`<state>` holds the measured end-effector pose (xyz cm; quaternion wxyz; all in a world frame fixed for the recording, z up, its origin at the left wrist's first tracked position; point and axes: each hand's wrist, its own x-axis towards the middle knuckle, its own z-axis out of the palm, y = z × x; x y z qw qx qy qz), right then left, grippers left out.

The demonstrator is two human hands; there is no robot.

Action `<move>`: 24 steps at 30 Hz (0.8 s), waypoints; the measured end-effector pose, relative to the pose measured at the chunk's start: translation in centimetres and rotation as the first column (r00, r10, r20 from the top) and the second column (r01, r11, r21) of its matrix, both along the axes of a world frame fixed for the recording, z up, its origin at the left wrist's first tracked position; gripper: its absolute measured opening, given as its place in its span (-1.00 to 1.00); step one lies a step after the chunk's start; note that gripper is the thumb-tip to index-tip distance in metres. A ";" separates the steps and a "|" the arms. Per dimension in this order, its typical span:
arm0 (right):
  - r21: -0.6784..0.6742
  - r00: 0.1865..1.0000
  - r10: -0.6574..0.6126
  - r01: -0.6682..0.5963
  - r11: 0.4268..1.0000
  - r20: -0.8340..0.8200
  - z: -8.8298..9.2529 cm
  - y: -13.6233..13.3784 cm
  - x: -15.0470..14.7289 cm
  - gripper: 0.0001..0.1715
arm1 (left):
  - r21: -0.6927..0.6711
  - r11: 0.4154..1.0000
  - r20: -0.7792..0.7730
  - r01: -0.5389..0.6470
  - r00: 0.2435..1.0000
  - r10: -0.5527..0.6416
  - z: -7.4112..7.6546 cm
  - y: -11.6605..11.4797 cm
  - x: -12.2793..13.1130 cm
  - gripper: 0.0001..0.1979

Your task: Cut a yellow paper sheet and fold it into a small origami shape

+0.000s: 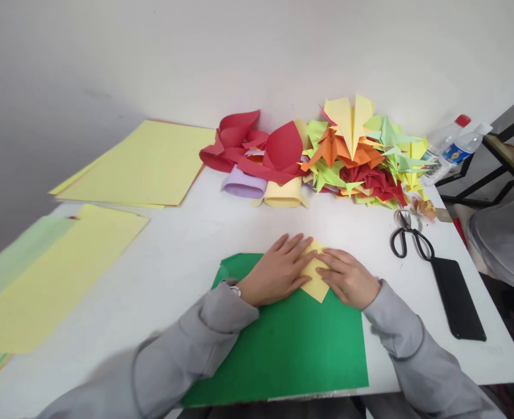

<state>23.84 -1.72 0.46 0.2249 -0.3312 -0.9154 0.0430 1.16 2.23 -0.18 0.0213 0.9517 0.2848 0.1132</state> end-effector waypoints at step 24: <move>-0.023 0.999 -0.018 0.017 1.000 -0.037 -0.6 0.1 0.1 -0.75 | -0.040 0.999 -0.057 -0.025 0.998 0.023 0.5 -0.3 0.2 -0.51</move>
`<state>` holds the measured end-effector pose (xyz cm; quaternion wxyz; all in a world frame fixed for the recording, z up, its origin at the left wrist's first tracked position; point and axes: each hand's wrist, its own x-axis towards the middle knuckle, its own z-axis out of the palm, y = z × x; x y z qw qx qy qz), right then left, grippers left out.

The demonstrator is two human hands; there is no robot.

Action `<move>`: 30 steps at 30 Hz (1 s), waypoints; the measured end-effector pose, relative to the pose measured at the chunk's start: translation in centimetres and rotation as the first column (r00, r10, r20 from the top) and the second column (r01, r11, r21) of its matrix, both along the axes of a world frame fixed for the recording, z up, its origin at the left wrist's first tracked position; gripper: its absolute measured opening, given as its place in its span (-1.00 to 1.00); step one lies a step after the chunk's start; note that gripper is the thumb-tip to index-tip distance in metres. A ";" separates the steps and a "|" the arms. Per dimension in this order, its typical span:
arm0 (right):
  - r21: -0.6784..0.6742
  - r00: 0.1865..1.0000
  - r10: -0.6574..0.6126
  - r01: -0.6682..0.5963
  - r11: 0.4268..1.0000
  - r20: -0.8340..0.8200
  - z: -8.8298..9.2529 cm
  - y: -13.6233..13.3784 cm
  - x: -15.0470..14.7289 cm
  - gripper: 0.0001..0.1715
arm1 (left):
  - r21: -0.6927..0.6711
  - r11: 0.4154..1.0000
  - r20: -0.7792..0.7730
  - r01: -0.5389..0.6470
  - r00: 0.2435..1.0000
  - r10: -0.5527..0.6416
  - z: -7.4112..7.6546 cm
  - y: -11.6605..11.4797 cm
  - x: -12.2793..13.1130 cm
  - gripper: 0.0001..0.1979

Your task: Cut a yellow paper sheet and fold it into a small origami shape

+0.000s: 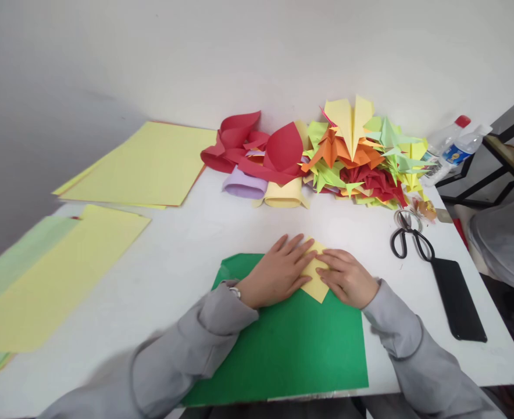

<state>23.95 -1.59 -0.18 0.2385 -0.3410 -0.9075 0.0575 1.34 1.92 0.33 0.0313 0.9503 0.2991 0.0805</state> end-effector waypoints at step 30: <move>0.005 1.000 0.004 -0.004 1.000 0.020 0.1 0.1 0.0 -0.75 | -0.018 1.000 0.036 0.000 0.999 0.001 0.2 0.7 -0.2 -0.47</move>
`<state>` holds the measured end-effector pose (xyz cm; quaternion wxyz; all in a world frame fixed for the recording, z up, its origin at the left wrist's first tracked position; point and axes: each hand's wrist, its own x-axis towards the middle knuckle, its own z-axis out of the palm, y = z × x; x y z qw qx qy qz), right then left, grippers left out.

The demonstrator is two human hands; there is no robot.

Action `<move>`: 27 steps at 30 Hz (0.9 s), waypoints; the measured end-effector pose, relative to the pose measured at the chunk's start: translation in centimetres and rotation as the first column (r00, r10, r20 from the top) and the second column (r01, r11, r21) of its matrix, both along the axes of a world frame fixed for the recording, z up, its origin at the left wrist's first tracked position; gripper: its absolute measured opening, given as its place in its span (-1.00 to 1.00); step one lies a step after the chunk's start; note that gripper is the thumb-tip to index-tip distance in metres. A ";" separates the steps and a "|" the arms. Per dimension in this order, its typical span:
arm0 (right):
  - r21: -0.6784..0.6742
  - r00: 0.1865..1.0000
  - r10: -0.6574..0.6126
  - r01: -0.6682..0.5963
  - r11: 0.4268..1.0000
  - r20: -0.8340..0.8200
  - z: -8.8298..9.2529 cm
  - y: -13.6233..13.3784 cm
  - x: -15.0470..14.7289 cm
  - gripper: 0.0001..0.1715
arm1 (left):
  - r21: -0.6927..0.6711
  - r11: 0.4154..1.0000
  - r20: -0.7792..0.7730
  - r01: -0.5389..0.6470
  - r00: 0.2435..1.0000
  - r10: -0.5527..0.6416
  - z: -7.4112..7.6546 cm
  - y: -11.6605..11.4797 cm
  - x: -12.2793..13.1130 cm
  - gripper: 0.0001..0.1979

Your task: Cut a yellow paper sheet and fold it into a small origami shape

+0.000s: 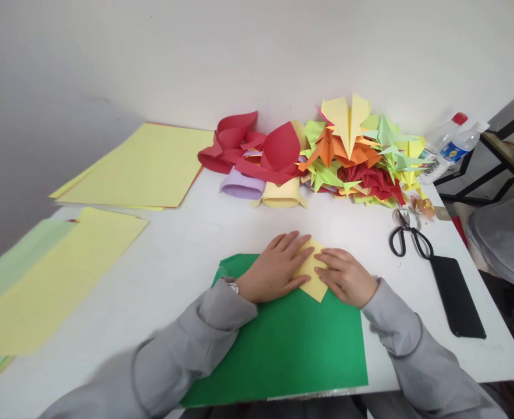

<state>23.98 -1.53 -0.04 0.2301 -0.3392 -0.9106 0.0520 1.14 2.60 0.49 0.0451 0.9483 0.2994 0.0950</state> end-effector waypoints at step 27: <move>0.012 1.000 0.009 -0.009 1.000 -0.012 -0.1 0.0 0.0 -0.75 | -0.031 0.993 0.055 -0.115 0.992 0.116 -0.4 -0.7 1.1 -0.44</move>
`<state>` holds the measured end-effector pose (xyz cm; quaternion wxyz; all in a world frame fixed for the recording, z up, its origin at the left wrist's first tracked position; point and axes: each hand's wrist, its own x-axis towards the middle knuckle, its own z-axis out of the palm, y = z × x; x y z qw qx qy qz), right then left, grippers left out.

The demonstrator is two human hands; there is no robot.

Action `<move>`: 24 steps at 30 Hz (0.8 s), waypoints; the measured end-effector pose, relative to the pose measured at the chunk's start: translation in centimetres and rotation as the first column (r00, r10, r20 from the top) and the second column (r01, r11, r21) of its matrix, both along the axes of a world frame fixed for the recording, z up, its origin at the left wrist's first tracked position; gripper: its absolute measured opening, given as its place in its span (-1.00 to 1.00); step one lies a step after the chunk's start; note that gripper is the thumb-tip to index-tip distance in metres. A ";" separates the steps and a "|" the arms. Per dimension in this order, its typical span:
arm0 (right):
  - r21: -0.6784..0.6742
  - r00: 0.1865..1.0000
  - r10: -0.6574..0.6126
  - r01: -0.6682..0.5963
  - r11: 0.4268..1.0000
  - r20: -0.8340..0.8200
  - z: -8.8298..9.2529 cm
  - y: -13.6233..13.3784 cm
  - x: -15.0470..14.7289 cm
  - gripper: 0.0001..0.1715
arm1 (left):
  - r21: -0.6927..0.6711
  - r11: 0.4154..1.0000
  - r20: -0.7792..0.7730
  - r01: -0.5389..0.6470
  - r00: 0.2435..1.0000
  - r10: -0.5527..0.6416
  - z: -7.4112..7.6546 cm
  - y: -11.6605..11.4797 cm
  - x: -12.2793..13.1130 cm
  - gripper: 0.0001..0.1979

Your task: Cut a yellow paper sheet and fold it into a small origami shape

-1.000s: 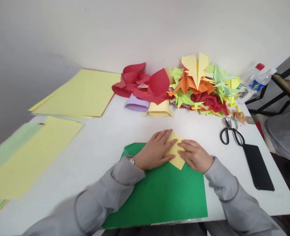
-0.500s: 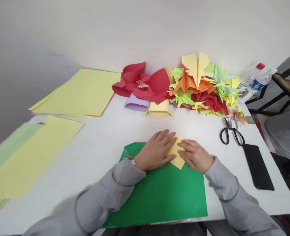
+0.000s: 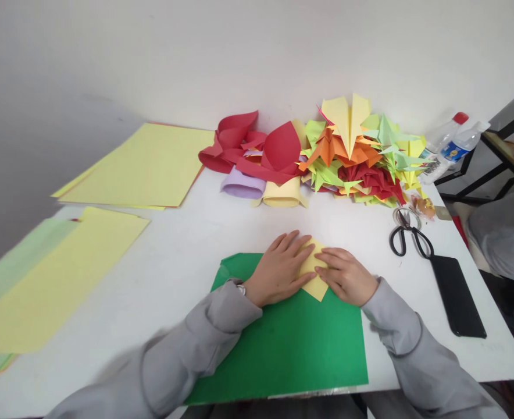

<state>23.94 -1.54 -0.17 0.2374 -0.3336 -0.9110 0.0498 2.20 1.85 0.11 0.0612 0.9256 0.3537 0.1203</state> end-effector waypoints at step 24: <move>0.052 0.977 -0.175 0.170 0.984 0.120 0.7 -0.3 -1.1 -0.72 | 0.050 0.997 -0.009 -0.058 0.998 0.059 0.0 -0.6 0.5 -0.42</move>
